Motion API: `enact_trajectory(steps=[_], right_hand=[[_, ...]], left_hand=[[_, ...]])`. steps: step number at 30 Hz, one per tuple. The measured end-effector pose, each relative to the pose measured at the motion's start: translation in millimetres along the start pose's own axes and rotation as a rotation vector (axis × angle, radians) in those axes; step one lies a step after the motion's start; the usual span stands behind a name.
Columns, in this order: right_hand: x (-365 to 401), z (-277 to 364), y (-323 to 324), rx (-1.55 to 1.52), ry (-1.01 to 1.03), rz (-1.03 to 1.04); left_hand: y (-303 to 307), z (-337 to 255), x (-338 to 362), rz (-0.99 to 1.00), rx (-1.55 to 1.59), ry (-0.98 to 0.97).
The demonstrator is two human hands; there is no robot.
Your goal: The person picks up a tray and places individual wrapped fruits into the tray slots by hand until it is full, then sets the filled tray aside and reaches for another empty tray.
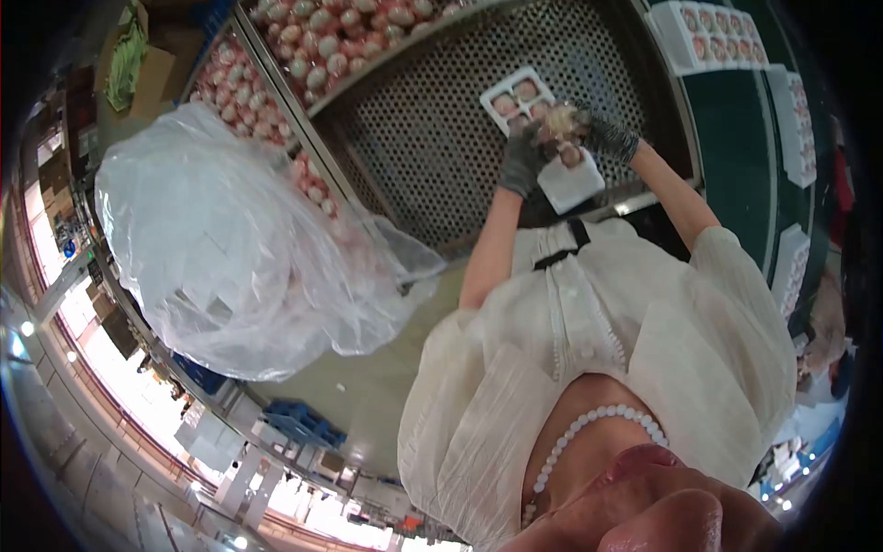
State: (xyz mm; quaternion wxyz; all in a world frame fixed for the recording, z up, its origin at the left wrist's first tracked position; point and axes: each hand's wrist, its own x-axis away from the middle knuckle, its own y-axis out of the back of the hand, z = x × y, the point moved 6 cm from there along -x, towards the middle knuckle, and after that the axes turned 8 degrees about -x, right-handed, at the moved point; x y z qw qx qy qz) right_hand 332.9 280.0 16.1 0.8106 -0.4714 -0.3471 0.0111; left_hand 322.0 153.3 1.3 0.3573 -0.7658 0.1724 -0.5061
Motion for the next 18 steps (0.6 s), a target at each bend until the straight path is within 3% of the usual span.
enact_trajectory(steps=[2,3,4,5,6,8,9,10,12,13,14,16,18], right_hand=[[17,-32,6,-0.072,-0.029,0.007],[27,-51,9,-0.146,-0.055,0.021],[38,-64,-2,-0.22,-0.077,0.039],[52,-70,-1,-0.042,-0.015,-0.145],[54,-76,1,-0.042,-0.013,-0.149],[63,-92,13,0.221,-0.007,-0.325],[59,-92,15,0.487,0.034,-0.292],[53,-93,16,0.489,0.031,-0.29],[43,-75,3,1.006,0.361,-0.369],[40,-68,-8,1.15,0.418,-0.384],[39,-66,-16,1.152,0.418,-0.383],[37,-56,-31,1.517,0.673,-0.405],[35,-64,-31,1.563,0.669,-0.401]], left_hand=[[26,21,-23,0.116,-0.26,0.082],[30,31,-11,0.109,-0.247,0.093],[37,30,4,-0.023,-0.396,0.018],[42,26,15,-0.15,-0.551,-0.062],[41,32,22,-0.147,-0.55,-0.058],[41,25,41,-0.349,-1.083,-0.328],[54,35,37,-0.363,-1.144,-0.384],[54,39,36,-0.365,-1.141,-0.385],[55,33,46,-0.532,-1.145,-0.618],[30,17,61,-0.633,-1.449,-0.72],[34,19,57,-0.634,-1.448,-0.721],[37,17,43,-0.636,-1.526,-0.642],[41,26,45,-0.643,-1.647,-0.604]])
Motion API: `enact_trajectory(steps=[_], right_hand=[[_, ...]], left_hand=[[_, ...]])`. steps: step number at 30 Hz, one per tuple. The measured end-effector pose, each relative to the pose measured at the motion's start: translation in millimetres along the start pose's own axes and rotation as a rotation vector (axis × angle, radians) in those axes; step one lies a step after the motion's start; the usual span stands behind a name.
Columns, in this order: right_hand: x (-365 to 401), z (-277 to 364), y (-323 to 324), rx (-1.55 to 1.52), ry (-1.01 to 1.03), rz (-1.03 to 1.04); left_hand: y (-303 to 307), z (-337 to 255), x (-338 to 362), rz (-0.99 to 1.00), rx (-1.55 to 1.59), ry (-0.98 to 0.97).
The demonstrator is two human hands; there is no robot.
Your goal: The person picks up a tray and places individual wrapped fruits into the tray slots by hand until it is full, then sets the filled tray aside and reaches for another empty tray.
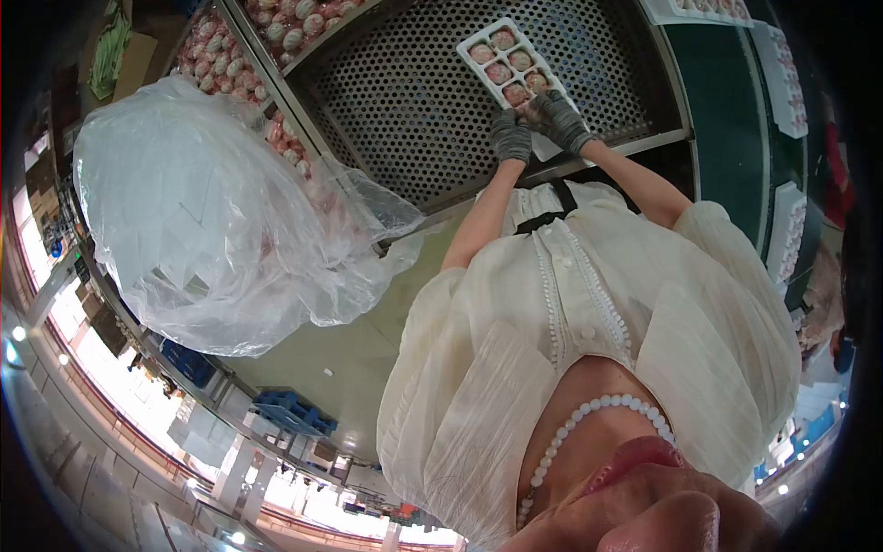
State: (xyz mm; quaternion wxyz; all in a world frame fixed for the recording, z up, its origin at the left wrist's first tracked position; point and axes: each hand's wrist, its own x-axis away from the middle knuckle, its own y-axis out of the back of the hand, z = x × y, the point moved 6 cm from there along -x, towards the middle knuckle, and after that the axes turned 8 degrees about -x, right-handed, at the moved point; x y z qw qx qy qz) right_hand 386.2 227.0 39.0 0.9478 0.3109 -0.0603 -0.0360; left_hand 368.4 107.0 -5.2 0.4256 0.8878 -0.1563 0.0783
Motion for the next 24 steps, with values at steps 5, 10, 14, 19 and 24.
enact_trajectory(steps=[5,10,14,19,24], right_hand=[[11,25,7,0.086,0.074,0.127],[10,-57,-46,0.443,0.212,0.069],[-7,-27,-27,0.5,-0.054,0.25],[-14,-20,-34,0.568,-0.064,0.306],[-19,-25,-49,0.752,-0.054,0.458]], left_hand=[[-9,-6,6,0.037,-0.316,-0.25],[-2,-18,3,-0.023,-0.409,-0.311],[3,-23,8,0.005,-0.26,-0.3],[-2,-3,-3,0.08,0.05,-0.038],[-27,27,-14,0.227,0.169,0.182]])
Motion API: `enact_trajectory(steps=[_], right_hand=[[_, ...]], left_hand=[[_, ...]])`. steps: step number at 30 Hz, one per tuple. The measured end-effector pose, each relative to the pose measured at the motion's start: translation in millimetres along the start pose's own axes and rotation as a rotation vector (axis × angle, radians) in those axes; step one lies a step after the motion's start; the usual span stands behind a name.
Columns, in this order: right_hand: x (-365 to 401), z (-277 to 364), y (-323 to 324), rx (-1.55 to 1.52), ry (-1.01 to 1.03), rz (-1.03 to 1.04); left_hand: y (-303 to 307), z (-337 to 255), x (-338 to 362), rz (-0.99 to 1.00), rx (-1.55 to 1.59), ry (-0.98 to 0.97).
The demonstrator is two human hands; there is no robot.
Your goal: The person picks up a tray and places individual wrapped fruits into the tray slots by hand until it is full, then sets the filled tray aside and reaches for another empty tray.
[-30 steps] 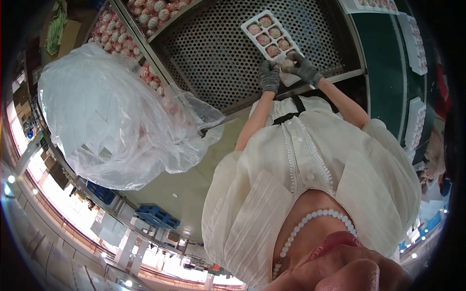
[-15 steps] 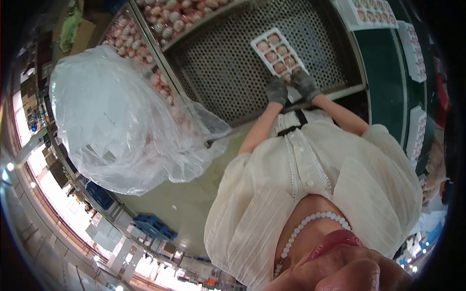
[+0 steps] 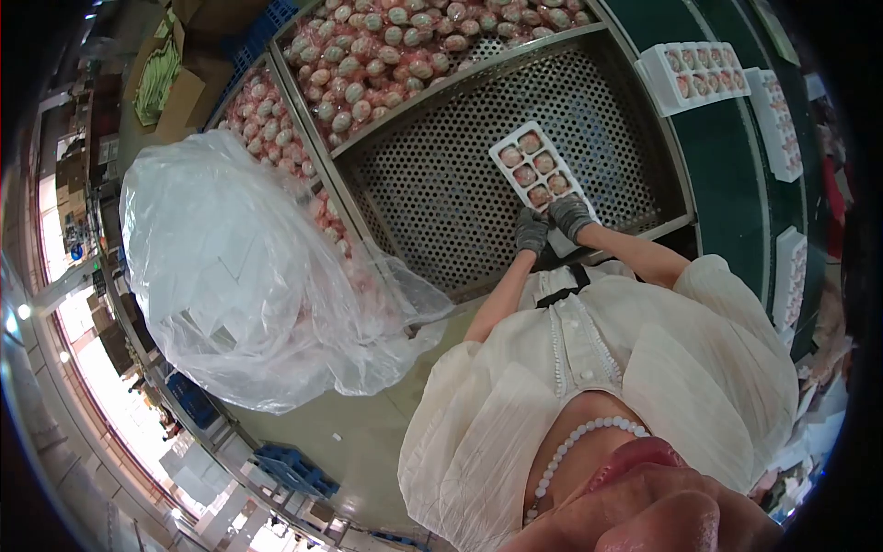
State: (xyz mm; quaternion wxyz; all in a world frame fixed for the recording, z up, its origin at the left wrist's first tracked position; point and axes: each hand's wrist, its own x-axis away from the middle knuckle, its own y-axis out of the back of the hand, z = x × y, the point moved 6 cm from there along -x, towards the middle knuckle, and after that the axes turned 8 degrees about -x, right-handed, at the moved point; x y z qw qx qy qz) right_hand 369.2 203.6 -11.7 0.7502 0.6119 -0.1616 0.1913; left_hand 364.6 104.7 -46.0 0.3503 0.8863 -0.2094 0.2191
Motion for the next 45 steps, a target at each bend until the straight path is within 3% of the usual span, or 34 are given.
enact_trajectory(steps=[2,6,8,9,12,13,15,17,19,20,22,23,24,25,26,27,28,29,31,32,34,38,40,41,42,44,45], right_hand=[[-7,-12,-12,-0.001,0.012,0.034],[-8,-3,0,-0.109,0.023,0.155],[-7,-1,3,-0.067,0.045,0.203],[-6,-4,-1,-0.091,0.056,0.122],[-7,-6,9,-0.272,0.035,0.239],[-8,-6,7,-0.257,0.012,0.185],[-8,-6,-1,-0.209,-0.01,0.125],[-8,-10,3,-0.159,-0.034,0.062],[-8,-11,14,-0.255,0.017,0.265],[-13,-16,20,-0.256,0.016,0.261],[-31,-16,29,-0.234,0.372,0.278],[-48,-40,33,-0.462,0.305,0.202],[-70,-55,77,-0.322,0.039,0.112],[-104,-98,57,-1.026,-0.148,-0.045],[-118,-105,124,-0.859,-0.107,-0.277],[-153,-133,130,-1.53,-0.058,-0.438],[-151,-132,210,-0.94,-0.2,-0.511],[-203,-178,186,-1.531,0.0,-0.832],[-245,-199,225,-0.433,-0.414,-0.79],[-274,-217,221,-0.402,-0.445,-0.606],[-347,-270,171,-0.596,-0.751,-0.284],[-439,-303,124,-0.678,-0.738,-0.387],[-463,-307,117,-0.249,-0.693,-0.389],[-411,-268,167,-0.605,-0.871,-0.191],[-403,-263,159,-0.602,-0.873,-0.185],[-399,-243,157,-0.782,-0.574,-0.432],[-369,-244,162,-1.153,-0.621,-0.5]], left_hand=[[3,-12,1,0.004,0.02,-0.026],[-2,-3,-3,0.076,-0.118,0.14],[-1,-5,-3,0.016,-0.035,0.077],[-39,41,-17,-0.112,-0.015,0.006],[-17,6,-7,-0.067,-0.035,-0.092],[-31,24,-9,-0.214,-0.227,-0.168],[-70,92,-31,-0.167,-0.217,-0.187],[-70,80,-29,-0.122,-0.206,-0.21],[-17,15,-7,-0.183,-0.071,-0.085],[-9,10,-4,-0.183,-0.073,-0.089],[-10,8,-6,-0.056,-0.016,-0.092],[-14,12,-9,-0.057,-0.012,-0.14],[-11,8,-8,-0.057,-0.014,-0.136],[-4,-2,-5,-0.074,-0.034,-0.143],[2,-8,-4,-0.091,-0.055,-0.15],[-2,-2,-7,0.016,-0.134,-0.06],[-5,5,-9,0.014,-0.137,-0.058],[-15,18,-11,0.053,-0.223,-0.067],[-24,29,-13,0.169,-0.326,-0.008],[-21,28,-12,0.159,-0.337,-0.006],[-25,32,-12,0.163,-0.299,0.012],[-18,28,-14,0.071,-0.31,-0.025],[-24,29,-13,0.202,-0.336,0.048],[-26,31,-13,0.145,-0.386,0.027],[-23,25,-12,0.149,-0.384,0.031],[-7,10,-12,0.183,-0.295,0.074],[-2,5,-11,0.087,-0.342,0.019]])
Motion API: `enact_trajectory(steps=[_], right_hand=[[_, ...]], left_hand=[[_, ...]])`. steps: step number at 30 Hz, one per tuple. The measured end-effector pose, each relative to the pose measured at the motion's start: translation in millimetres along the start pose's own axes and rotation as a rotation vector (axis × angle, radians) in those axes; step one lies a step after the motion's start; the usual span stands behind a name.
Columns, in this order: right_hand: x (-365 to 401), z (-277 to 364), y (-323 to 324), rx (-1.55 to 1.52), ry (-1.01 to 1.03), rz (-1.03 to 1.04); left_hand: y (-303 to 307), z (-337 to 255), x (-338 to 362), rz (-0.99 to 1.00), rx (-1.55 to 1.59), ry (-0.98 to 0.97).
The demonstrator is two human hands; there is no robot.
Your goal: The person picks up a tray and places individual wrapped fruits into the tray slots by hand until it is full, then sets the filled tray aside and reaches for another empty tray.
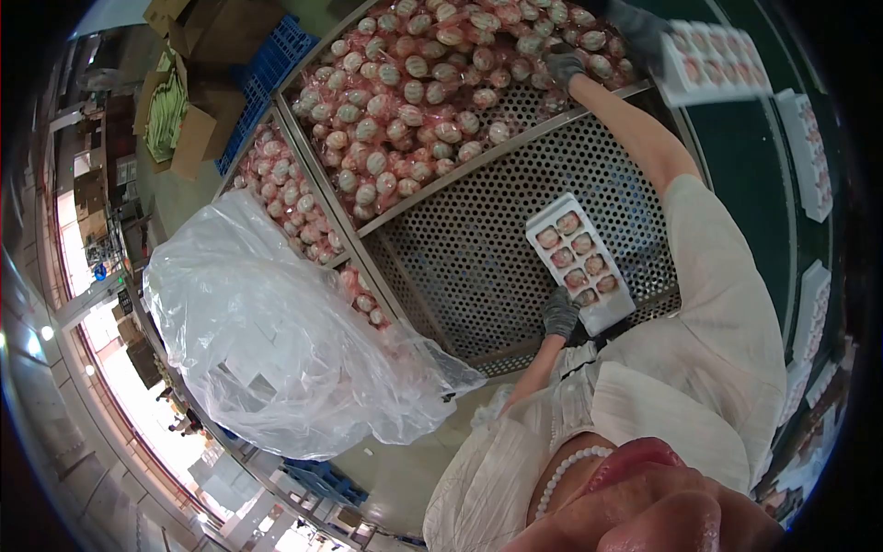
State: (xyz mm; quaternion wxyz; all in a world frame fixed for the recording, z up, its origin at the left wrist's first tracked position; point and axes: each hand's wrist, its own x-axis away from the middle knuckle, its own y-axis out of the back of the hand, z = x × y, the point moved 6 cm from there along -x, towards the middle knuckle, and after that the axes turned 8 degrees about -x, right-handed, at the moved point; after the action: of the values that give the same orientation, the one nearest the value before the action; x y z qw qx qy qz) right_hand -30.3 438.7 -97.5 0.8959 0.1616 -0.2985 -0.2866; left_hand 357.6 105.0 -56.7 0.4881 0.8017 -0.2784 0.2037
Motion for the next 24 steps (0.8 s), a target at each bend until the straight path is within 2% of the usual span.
enact_trajectory(steps=[1,3,4,5,7,9,11,12,13,15,16,17,18,20,21,22,23,24], right_hand=[[27,5,13,0.001,0.001,0.0],[83,14,30,-0.94,-0.04,0.087],[92,7,36,-0.948,-0.079,0.225],[90,2,47,-0.945,-0.07,0.221],[102,-3,51,-1.02,0.012,0.405],[139,1,62,-1.089,-0.019,0.425],[189,8,67,-1.045,0.05,0.495],[197,-8,60,-1.027,0.12,0.51],[226,-13,58,-1.024,0.103,0.52],[310,-11,59,-1.13,-0.061,0.597],[324,-40,52,-1.031,0.022,0.665],[357,-45,53,-1.035,-0.037,0.641],[378,-69,53,-0.977,-0.093,0.575],[407,-103,62,-0.915,-0.155,0.493],[422,-114,69,-0.721,-0.162,0.499],[429,-125,75,-0.526,-0.159,0.504],[431,-133,86,-0.527,-0.168,0.491],[429,-141,103,-0.328,0.018,0.411]], left_hand=[[1,1,1,0.0,0.001,0.0],[12,-7,1,0.16,0.086,0.026],[21,-13,3,0.16,0.076,-0.024],[24,-17,-1,0.158,0.08,-0.034],[35,-24,2,0.009,0.113,-0.17],[42,-30,-7,-0.033,0.554,-0.165],[38,-29,-31,-0.066,0.597,-0.176],[49,-44,-32,0.045,0.901,-0.189],[63,-64,-29,0.159,1.207,-0.194],[59,-79,-44,0.318,1.72,-0.119],[79,-98,-37,0.305,1.709,-0.172],[94,-106,-27,0.293,1.698,-0.216],[86,-97,-25,0.298,1.702,-0.185],[69,-77,-25,0.12,1.298,-0.129],[55,-65,-15,0.139,1.294,-0.116],[47,-59,-7,0.138,1.255,-0.196],[38,-55,0,0.136,1.218,-0.275],[41,-56,13,0.163,1.125,-0.248]])
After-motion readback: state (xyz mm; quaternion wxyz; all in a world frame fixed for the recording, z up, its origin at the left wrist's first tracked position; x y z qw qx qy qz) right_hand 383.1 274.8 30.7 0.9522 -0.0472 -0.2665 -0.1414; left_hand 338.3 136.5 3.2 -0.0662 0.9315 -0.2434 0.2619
